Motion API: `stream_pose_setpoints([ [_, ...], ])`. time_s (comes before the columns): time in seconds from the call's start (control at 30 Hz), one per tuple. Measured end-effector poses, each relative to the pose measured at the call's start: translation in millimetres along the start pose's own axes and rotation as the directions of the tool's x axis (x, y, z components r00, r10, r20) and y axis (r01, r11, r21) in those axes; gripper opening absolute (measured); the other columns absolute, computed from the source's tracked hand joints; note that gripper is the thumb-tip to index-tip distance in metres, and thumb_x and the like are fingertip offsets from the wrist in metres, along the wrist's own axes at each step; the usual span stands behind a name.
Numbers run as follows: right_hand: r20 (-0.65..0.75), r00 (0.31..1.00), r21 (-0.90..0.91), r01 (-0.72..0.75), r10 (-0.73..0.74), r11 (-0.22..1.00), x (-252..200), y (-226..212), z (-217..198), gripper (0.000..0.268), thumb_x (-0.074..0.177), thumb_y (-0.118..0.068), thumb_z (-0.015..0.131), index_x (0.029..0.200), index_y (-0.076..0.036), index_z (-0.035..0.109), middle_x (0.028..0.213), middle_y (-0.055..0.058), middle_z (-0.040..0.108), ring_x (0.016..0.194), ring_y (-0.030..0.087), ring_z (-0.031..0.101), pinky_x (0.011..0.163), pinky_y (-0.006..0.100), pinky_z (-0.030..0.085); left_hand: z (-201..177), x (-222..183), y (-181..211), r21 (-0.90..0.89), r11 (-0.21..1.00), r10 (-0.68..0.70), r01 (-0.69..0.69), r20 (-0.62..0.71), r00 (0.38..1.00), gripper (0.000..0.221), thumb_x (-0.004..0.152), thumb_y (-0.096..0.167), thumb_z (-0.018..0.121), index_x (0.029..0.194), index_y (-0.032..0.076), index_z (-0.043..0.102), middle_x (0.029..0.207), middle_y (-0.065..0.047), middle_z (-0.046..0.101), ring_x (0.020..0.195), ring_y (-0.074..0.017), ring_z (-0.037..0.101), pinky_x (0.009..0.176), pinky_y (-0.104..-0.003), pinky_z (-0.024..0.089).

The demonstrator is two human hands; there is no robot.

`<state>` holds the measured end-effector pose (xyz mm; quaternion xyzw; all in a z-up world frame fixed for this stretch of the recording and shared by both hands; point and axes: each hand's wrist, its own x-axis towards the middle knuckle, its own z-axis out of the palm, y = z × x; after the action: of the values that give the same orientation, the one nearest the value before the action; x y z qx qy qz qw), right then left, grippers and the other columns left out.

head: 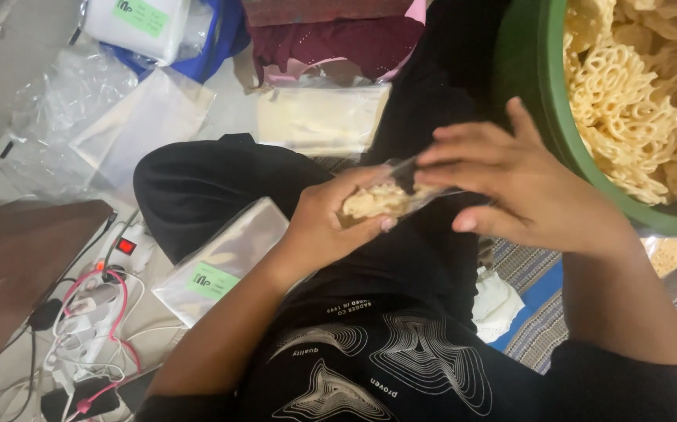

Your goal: The person sits on a mat and repeatedly places round, lattice-patterned snacks from a green basin into clear plastic bags. They then move each filled bag to a sealing machine to close it and set the sealed package aside.

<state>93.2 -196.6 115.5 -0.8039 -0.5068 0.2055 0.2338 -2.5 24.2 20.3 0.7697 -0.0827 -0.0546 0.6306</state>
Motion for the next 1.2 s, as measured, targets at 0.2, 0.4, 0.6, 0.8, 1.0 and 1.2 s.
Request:
stream_pose_setpoints([
  [0.2,-0.332,0.936,-0.324,0.007,-0.121,0.946,1,-9,11,0.008,0.088,-0.007,0.075,0.092,-0.012,0.072,0.095,0.003,0.066,0.098,0.026,0.058,0.113,0.054,0.005,-3,2,10,-0.026,0.997,-0.074,0.073,-0.014,0.997,0.053,0.072,0.025,0.074,0.122,0.018,0.055,0.097,0.0,0.07,0.079,-0.0094,0.067,0.069,-0.021,0.053],
  [0.4,-0.274,0.961,-0.128,0.004,-0.039,0.992,-6,-3,22,0.015,0.083,0.006,0.064,0.086,-0.008,0.06,0.075,0.002,0.065,0.106,0.026,0.064,0.112,0.06,-0.005,-2,1,11,-0.123,0.99,-0.051,0.067,0.129,0.99,0.052,0.078,0.019,0.07,0.127,0.017,0.053,0.102,0.0,0.068,0.081,-0.0083,0.063,0.072,-0.02,0.049],
  [0.6,-0.5,0.781,0.593,-0.005,0.373,0.805,-13,-10,31,0.044,0.085,-0.003,0.06,0.125,0.004,0.044,0.12,0.017,0.053,0.118,0.025,0.054,0.111,0.034,0.046,3,-3,6,-0.113,0.99,0.081,-0.086,-0.046,0.996,0.054,0.079,0.023,0.073,0.128,0.016,0.05,0.123,-0.002,0.063,0.102,-0.0113,0.065,0.087,-0.022,0.052],
  [0.8,-0.452,0.684,0.757,-0.045,0.573,0.652,-10,-6,46,0.014,0.095,-0.006,0.052,0.093,0.003,0.063,0.089,0.014,0.064,0.078,0.018,0.062,0.073,0.024,0.054,-7,3,22,-0.235,0.95,0.202,-0.207,-0.043,0.978,0.05,0.087,0.032,0.064,0.128,0.007,0.05,0.133,-0.012,0.054,0.124,-0.0215,0.054,0.106,-0.034,0.046],
  [1.0,-0.479,0.734,0.824,0.187,0.481,0.535,-11,1,54,0.01,0.09,-0.01,0.059,0.093,-0.001,0.062,0.09,0.018,0.064,0.076,0.023,0.066,0.071,0.03,0.063,-21,7,40,-0.245,0.926,0.21,-0.286,-0.294,0.932,0.013,0.094,0.016,0.058,0.104,0.01,0.063,0.104,-0.009,0.068,0.095,-0.0182,0.068,0.088,-0.03,0.055],
  [1.2,-0.592,0.685,0.675,0.133,0.425,0.726,-3,6,57,0.007,0.093,-0.008,0.057,0.086,-0.007,0.057,0.094,0.008,0.059,0.096,0.022,0.059,0.1,0.04,0.052,-33,13,48,-0.253,0.956,0.066,-0.145,-0.299,0.952,0.015,0.094,0.017,0.054,0.085,0.008,0.061,0.097,-0.006,0.068,0.094,-0.0163,0.067,0.084,-0.026,0.053],
])
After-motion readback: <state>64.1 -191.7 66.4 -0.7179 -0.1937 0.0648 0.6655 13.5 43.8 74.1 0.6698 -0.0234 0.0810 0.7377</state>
